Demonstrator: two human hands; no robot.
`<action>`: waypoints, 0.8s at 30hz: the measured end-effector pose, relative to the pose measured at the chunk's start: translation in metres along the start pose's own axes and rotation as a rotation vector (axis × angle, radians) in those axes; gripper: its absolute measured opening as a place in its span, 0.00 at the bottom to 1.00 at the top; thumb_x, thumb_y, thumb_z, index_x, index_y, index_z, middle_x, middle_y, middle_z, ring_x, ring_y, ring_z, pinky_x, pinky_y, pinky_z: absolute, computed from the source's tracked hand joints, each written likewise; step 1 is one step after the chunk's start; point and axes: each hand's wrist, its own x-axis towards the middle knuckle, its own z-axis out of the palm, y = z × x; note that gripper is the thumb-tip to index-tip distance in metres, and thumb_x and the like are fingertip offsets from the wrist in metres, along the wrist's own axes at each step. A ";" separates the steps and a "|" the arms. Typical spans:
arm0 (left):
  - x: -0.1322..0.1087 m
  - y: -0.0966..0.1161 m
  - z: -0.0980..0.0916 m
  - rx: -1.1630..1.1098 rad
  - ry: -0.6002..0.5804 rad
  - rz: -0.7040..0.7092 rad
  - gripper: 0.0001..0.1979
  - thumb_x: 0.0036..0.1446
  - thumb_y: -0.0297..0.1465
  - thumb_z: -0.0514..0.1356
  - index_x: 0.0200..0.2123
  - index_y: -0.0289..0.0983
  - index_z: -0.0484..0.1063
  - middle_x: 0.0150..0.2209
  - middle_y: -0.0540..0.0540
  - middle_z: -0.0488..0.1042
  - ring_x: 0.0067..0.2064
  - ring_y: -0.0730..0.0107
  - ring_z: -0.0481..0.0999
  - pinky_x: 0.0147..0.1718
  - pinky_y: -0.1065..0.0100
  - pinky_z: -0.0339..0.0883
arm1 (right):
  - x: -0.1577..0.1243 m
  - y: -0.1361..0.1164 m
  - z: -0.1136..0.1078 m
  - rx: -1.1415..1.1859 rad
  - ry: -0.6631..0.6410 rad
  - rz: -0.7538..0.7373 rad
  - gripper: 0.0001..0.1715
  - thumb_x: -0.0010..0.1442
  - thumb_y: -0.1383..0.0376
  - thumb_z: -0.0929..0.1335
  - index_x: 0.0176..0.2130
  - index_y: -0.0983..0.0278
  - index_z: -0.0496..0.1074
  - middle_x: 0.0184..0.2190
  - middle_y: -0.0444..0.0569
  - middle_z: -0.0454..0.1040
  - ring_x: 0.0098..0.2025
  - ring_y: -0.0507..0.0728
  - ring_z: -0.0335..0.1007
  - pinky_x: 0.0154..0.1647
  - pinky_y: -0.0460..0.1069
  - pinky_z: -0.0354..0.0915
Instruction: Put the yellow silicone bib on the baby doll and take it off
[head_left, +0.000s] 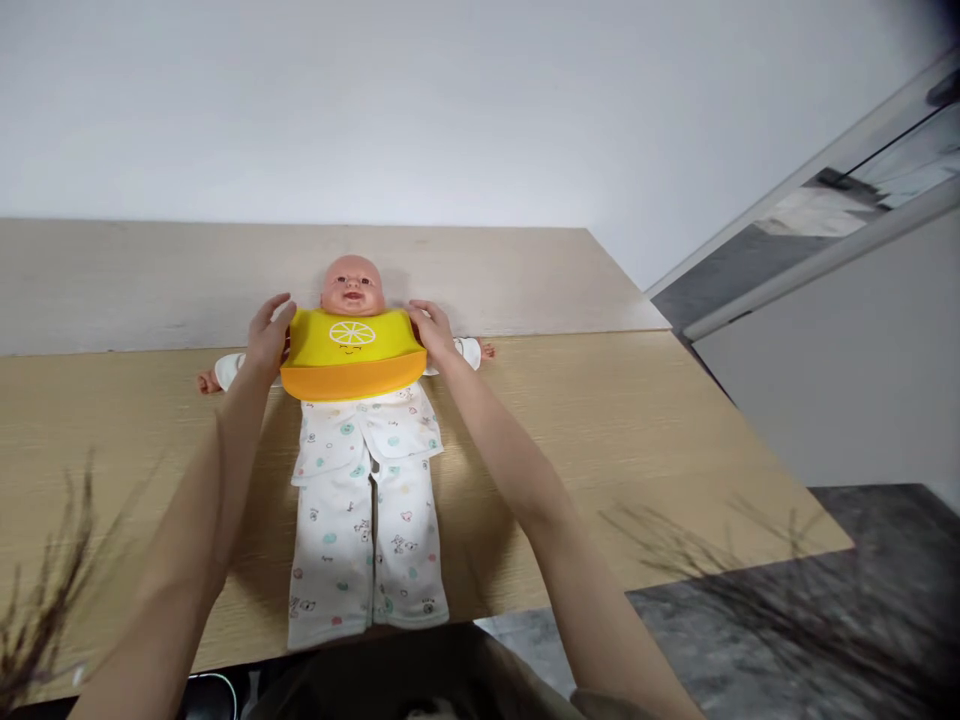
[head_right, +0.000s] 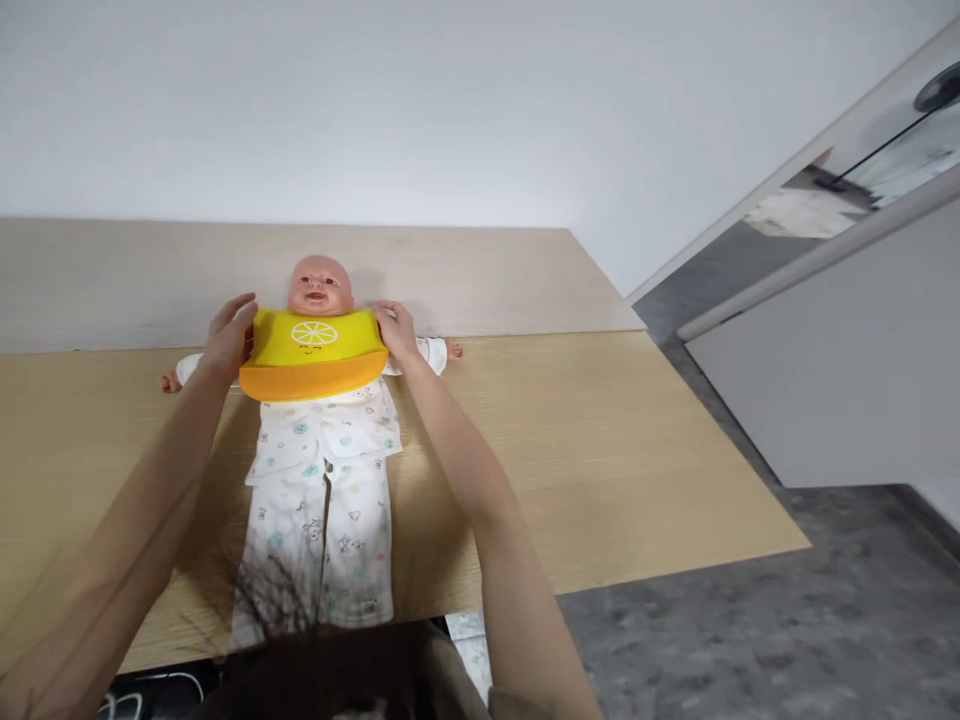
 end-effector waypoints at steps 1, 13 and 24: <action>-0.006 0.000 -0.004 0.016 0.025 0.001 0.29 0.56 0.39 0.67 0.60 0.42 0.70 0.28 0.54 0.69 0.26 0.77 0.67 0.26 0.73 0.61 | -0.008 -0.001 -0.004 -0.002 0.037 0.016 0.19 0.60 0.59 0.69 0.50 0.63 0.70 0.35 0.45 0.73 0.38 0.53 0.71 0.39 0.47 0.70; -0.075 -0.008 -0.033 0.262 0.131 0.030 0.13 0.50 0.29 0.62 0.41 0.36 0.77 0.21 0.53 0.69 0.22 0.74 0.65 0.23 0.70 0.59 | -0.102 0.011 -0.024 0.096 -0.121 0.068 0.34 0.53 0.55 0.74 0.55 0.59 0.63 0.19 0.34 0.64 0.19 0.49 0.57 0.20 0.44 0.47; -0.066 -0.013 -0.022 0.176 0.162 0.068 0.12 0.59 0.35 0.58 0.45 0.37 0.72 0.35 0.47 0.75 0.31 0.72 0.73 0.32 0.68 0.69 | -0.098 0.012 -0.011 0.026 -0.014 0.022 0.26 0.61 0.54 0.71 0.54 0.60 0.62 0.24 0.38 0.69 0.21 0.50 0.64 0.19 0.43 0.54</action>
